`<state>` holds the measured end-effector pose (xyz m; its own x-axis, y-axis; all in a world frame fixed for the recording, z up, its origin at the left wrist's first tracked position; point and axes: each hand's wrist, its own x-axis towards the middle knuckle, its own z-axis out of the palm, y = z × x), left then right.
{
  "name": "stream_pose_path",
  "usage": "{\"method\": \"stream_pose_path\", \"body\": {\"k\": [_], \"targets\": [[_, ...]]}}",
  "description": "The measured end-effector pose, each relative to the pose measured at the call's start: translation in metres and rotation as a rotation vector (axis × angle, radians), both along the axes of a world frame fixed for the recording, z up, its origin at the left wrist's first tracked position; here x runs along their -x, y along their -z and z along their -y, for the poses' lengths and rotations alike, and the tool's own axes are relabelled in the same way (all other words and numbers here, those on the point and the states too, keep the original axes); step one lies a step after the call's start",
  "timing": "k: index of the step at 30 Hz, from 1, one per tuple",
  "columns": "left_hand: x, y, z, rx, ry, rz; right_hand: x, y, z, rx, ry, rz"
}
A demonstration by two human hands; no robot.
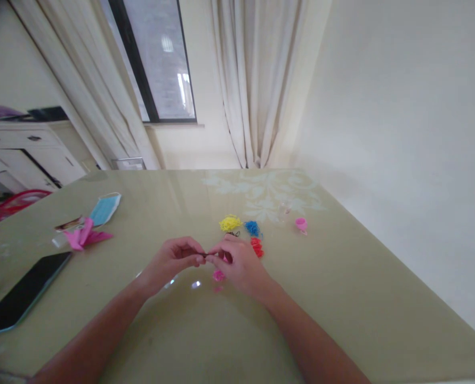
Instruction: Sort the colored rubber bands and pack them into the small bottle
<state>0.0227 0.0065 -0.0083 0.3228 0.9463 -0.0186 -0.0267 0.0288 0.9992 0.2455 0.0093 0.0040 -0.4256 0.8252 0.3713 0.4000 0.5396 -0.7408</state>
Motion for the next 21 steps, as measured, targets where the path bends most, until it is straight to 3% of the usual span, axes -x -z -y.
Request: {"method": "stream_pose_path", "body": {"k": [5, 10, 14, 17, 21], "targets": [[0.004, -0.001, -0.002, -0.066, -0.001, -0.107, -0.006, -0.006, -0.002, 0.021, -0.012, -0.089], [0.032, -0.005, -0.009, -0.139, -0.122, -0.69, -0.023, -0.018, -0.008, 0.087, 0.02, -0.329], [0.053, 0.002, -0.017, -0.238, -0.145, -0.992, -0.032, -0.021, -0.013, 0.066, 0.081, -0.388], [0.057, 0.008, -0.021, -0.227, -0.127, -1.04, -0.033, -0.015, -0.019, 0.002, 0.124, -0.264], [0.054, 0.012, -0.022, -0.213, -0.131, -1.034, -0.032, 0.001, -0.025, -0.202, 0.183, 0.176]]}}
